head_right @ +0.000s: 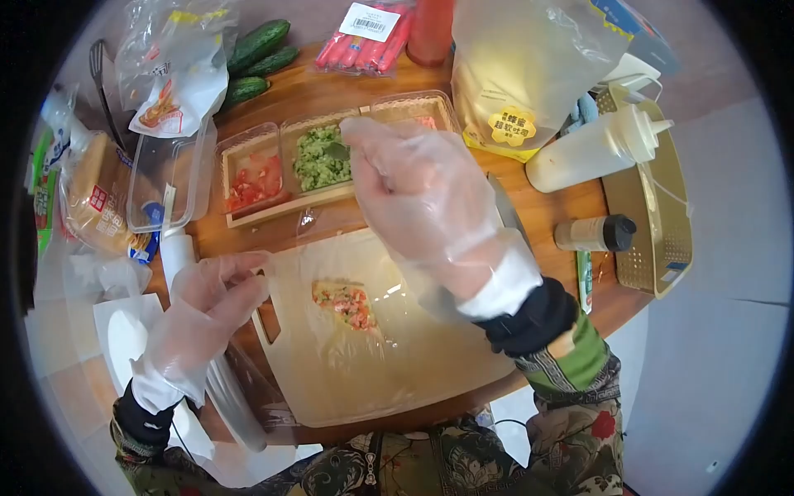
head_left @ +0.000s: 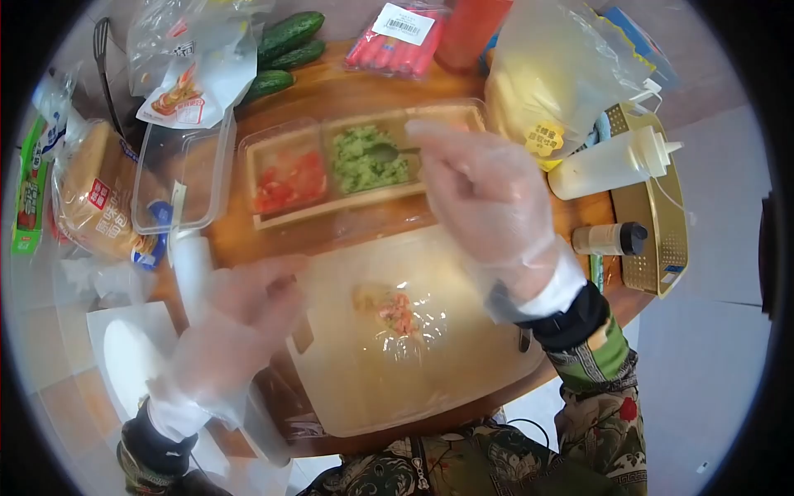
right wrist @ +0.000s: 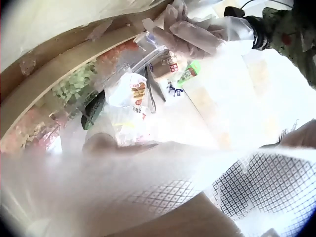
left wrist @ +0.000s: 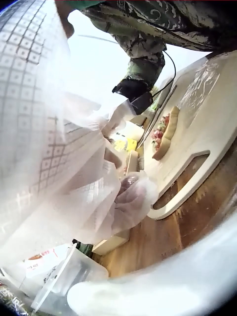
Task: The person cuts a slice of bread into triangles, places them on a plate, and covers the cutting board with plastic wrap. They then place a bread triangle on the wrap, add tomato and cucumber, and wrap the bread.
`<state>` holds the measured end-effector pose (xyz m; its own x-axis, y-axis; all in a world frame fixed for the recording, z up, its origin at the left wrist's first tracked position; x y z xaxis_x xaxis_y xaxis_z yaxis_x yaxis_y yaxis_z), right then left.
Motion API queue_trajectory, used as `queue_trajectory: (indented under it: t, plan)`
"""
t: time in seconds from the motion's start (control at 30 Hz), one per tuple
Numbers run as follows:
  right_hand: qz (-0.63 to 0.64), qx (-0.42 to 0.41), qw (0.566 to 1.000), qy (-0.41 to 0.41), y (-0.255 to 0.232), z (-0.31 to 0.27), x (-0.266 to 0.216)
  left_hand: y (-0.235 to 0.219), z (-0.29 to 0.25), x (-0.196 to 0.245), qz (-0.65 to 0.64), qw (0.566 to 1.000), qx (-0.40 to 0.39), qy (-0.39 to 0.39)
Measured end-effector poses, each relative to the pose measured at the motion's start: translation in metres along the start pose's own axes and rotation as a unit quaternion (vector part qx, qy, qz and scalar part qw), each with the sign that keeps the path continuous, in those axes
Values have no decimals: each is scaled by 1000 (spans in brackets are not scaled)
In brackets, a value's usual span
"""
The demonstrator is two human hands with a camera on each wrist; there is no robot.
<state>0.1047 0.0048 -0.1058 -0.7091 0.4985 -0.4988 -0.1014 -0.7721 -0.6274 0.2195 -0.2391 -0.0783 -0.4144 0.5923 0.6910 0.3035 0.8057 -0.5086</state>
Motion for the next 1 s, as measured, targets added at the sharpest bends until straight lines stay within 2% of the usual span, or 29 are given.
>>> queue_trajectory:
  t: [0.07,0.13,0.17,0.2,0.23,0.27,0.3,0.33,0.37,0.43,0.5,0.53,0.57,0.63,0.67,0.7,0.77,0.9,1.0]
  plan:
    - [-13,-9,1000,23,10,-7,2,1,-1,-4,-20,1000,-8,-5]
    - [-35,-28,995,86,15,-12,5,2,-2,-6,-15,1000,12,9]
    - [-48,-60,992,103,11,-10,2,3,-3,-7,-15,1000,8,10]
    - [-50,-59,991,106,17,-16,6,4,-3,-8,7,999,15,35]
    - [78,33,989,123,26,-18,7,4,-3,-8,29,997,25,61]
    - [205,125,961,137,29,-21,7,4,-2,-9,30,997,23,63]
    - [203,126,961,137,15,-29,6,4,-2,-10,55,994,28,91]
    - [117,8,966,232,-14,-25,-11,5,-3,-11,79,989,34,118]
    - [27,-110,941,320,-34,-28,-20,7,-2,-15,78,989,34,120]
    - [7,-124,945,302,-46,-46,-17,9,-1,-22,131,972,70,180]
    - [-11,-137,949,285,-47,-64,-7,9,-1,-22,145,965,59,209]
    - [-29,-124,967,220,-47,-72,-2,10,-1,-20,158,958,46,235]
    - [-46,-112,981,152,-47,-77,1,13,0,-21,159,958,47,236]
    - [-50,-111,984,130,-49,-82,0,18,2,-23,104,976,47,185]
    - [-54,-111,986,108,-49,-82,-2,20,3,-24,106,976,50,184]
    - [-51,-110,987,107,-50,-81,-4,22,4,-24,84,981,51,167]
    - [-71,-163,977,116,-50,-78,-8,24,4,-23,65,985,55,149]
    - [-107,-117,983,93,-41,-78,-2,26,14,-24,47,984,79,150]
    - [-151,-154,971,98,-40,-64,-10,26,18,-18,33,985,102,138]
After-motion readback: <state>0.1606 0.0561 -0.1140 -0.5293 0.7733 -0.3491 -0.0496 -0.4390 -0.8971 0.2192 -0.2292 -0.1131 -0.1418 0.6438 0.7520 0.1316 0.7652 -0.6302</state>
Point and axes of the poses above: each hand's wrist, its own z-axis towards the middle knuckle, its own y-axis out of the palm, x = y × z, the point moved 1 cm from there along z, towards the middle knuckle, and after that the axes turned 1 degree about -y, right-handed, at the moved point
